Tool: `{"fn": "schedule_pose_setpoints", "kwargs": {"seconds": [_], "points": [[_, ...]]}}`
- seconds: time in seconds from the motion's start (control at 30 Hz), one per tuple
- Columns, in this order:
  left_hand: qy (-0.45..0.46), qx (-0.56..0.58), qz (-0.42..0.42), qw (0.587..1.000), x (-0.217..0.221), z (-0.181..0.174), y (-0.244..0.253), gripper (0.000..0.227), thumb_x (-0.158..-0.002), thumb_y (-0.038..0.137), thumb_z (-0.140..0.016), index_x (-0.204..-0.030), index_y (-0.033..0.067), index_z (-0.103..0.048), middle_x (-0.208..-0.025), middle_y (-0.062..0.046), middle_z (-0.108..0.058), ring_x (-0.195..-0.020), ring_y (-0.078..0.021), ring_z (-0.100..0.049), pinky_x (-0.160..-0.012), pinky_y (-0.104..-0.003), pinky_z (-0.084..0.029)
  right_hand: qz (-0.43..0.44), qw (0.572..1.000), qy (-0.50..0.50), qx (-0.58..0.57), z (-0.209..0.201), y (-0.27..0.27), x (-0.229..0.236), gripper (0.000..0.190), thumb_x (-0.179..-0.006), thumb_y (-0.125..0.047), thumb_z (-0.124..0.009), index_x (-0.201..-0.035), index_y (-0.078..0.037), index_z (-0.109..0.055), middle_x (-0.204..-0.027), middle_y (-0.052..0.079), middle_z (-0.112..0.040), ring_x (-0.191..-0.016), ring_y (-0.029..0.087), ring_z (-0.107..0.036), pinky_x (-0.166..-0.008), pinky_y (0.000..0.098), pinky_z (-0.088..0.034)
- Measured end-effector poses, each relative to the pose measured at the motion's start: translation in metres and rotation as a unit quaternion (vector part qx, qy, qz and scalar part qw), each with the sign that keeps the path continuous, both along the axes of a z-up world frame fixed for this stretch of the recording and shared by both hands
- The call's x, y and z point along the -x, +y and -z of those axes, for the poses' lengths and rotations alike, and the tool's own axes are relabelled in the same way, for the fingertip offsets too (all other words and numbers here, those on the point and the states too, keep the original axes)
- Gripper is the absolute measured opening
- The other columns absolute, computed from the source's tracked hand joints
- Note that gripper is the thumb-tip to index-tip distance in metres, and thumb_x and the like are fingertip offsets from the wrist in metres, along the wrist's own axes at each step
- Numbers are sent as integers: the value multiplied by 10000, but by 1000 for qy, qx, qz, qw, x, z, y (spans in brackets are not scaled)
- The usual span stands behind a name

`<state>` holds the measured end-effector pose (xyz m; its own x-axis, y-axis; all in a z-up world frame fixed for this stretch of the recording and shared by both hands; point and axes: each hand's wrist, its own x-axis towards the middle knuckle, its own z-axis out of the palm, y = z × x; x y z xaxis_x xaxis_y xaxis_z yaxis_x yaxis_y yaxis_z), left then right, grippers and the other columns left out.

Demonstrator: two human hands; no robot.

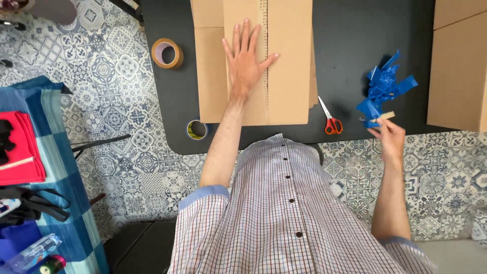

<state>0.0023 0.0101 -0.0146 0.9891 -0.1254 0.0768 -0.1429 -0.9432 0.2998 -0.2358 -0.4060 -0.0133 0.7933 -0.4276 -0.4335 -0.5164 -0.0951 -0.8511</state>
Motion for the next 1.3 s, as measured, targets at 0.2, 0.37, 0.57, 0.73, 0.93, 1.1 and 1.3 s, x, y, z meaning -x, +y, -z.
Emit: {"fn": "schedule_pose_setpoints", "kwargs": {"seconds": [0.2, 0.37, 0.57, 0.73, 0.93, 1.1, 1.3], "points": [[-9, 17, -2, 1000, 2, 0, 1, 936, -923, 820, -613, -1621, 282, -297, -1702, 20, -137, -1592, -256, -87, -1256, -651, -65, 133, 988, 11, 79, 109, -63, -47, 259, -899, -317, -861, -1098, -167, -791, -954, -48, -748, -915, 50, -688, -866, 270, -652], [-15, 15, -10, 1000, 4, -1, 2, 956, -895, 831, -590, -1619, 284, -290, -1704, 30, -139, -1595, -240, -98, -1259, -644, -72, 275, 953, 115, 54, 222, -65, -62, 206, -785, -11, -743, -967, -103, -715, -909, 26, -729, -727, 158, -761, -630, 309, -728], [44, 34, -19, 998, 2, 2, 1, 920, -868, 877, -531, -1600, 381, -278, -1715, 48, -132, -1592, -212, -48, -1256, -625, 18, -37, 857, 163, 487, 326, -116, -39, 288, -841, -262, -733, -1092, -129, -780, -1053, 166, -730, -1029, 353, -696, -863, 469, -601], [-34, -11, -12, 999, 9, 4, -1, 944, -872, 846, -557, -1605, 304, -312, -1701, 27, -170, -1594, -238, -127, -1257, -645, -130, 254, 960, 41, 108, 211, -77, -45, 129, -847, -21, -759, -884, -139, -793, -762, 35, -727, -619, 79, -689, -576, 298, -684], [-28, 22, 12, 999, 10, -3, -1, 743, -915, 758, -566, -1543, 386, -430, -1685, -18, -187, -1576, -295, -146, -1240, -661, -120, 208, 918, 52, 334, 198, -88, -44, 261, -701, -123, -1018, -731, -151, -760, -1060, -63, -494, -897, 174, -644, -949, 327, -570], [-42, 14, 44, 998, 9, 3, 0, 644, -976, 663, -562, -1525, 340, -466, -1659, 25, -261, -1558, -241, -206, -1248, -626, -137, 121, 925, -45, 358, 196, -97, -50, 242, -758, 11, -898, -811, -154, -730, -1174, 32, -455, -1128, 318, -506, -991, 492, -505], [-153, 160, 107, 969, 10, 14, -1, 390, -971, 316, -716, -1270, 69, -681, -1386, -38, -635, -1389, -212, -496, -1205, -498, -296, 400, 916, -34, -7, 131, -74, -77, 307, -553, -109, -455, -700, -117, -724, -961, 103, -808, -924, 272, -761, -687, 360, -611]]}}
